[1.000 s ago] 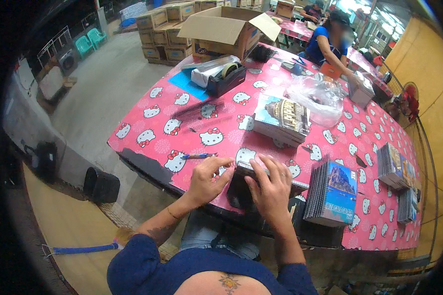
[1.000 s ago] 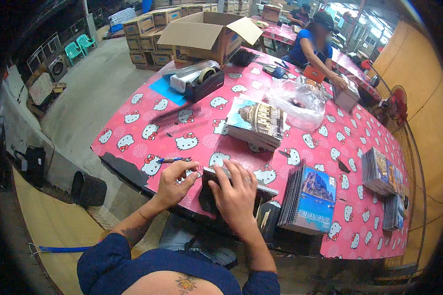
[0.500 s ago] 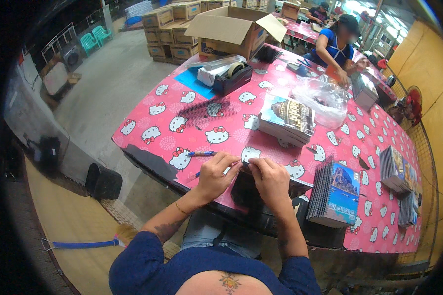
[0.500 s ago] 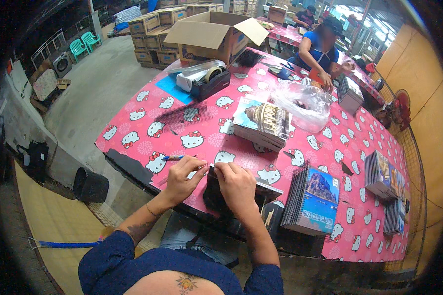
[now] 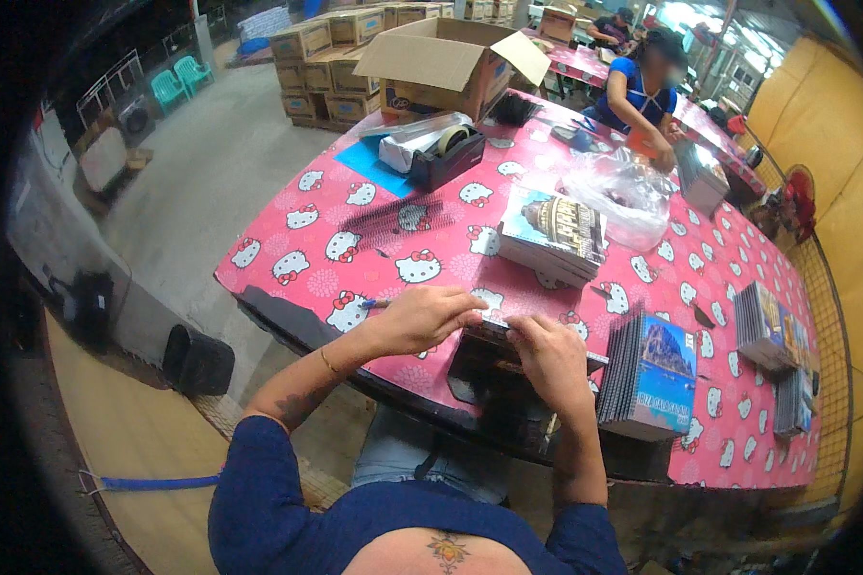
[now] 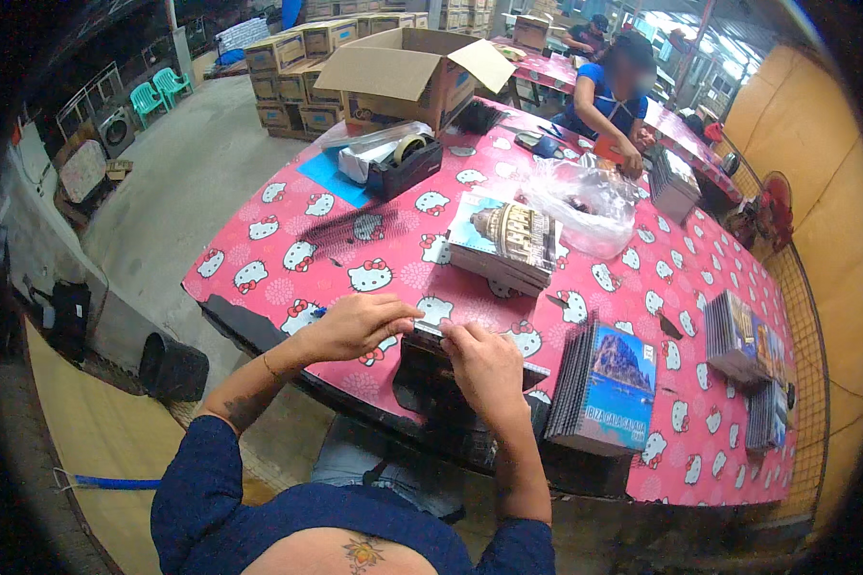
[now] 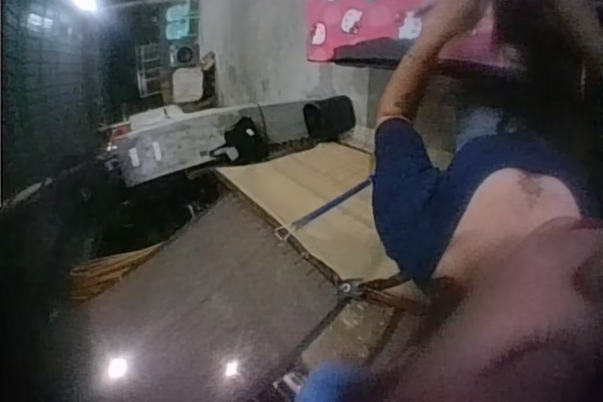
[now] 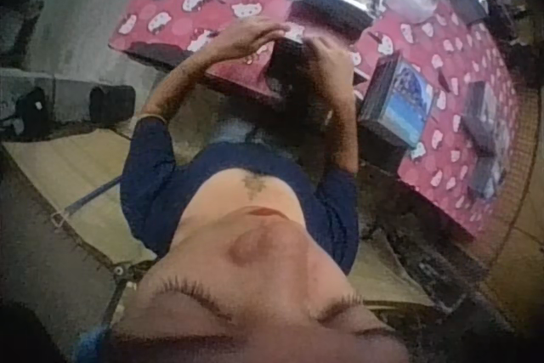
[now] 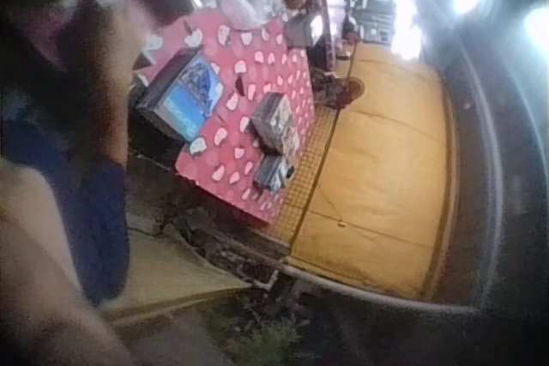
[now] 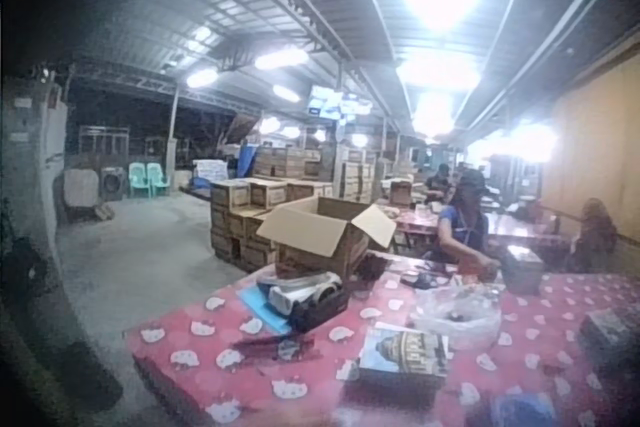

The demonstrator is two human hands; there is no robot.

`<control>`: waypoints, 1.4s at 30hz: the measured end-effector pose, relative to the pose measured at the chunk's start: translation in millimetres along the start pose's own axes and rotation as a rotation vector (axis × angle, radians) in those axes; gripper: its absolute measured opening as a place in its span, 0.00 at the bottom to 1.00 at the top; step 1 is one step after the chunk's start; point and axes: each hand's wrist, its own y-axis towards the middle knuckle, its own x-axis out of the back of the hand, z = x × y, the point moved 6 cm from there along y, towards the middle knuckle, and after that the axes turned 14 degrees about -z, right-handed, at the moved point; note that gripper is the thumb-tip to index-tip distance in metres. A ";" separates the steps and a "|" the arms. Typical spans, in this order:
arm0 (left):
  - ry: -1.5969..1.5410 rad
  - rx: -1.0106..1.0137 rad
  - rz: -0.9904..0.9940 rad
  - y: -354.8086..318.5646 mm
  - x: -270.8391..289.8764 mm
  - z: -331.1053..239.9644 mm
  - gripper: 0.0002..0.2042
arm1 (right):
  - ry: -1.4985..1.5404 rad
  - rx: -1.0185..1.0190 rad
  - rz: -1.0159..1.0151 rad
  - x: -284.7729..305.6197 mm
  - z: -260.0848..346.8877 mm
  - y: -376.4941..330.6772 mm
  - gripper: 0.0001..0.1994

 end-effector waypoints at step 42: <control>0.550 -0.273 -0.085 2.6 -74.2 -23.9 0.42 | 0.013 -0.081 -0.022 18.2 -31.2 -15.5 0.12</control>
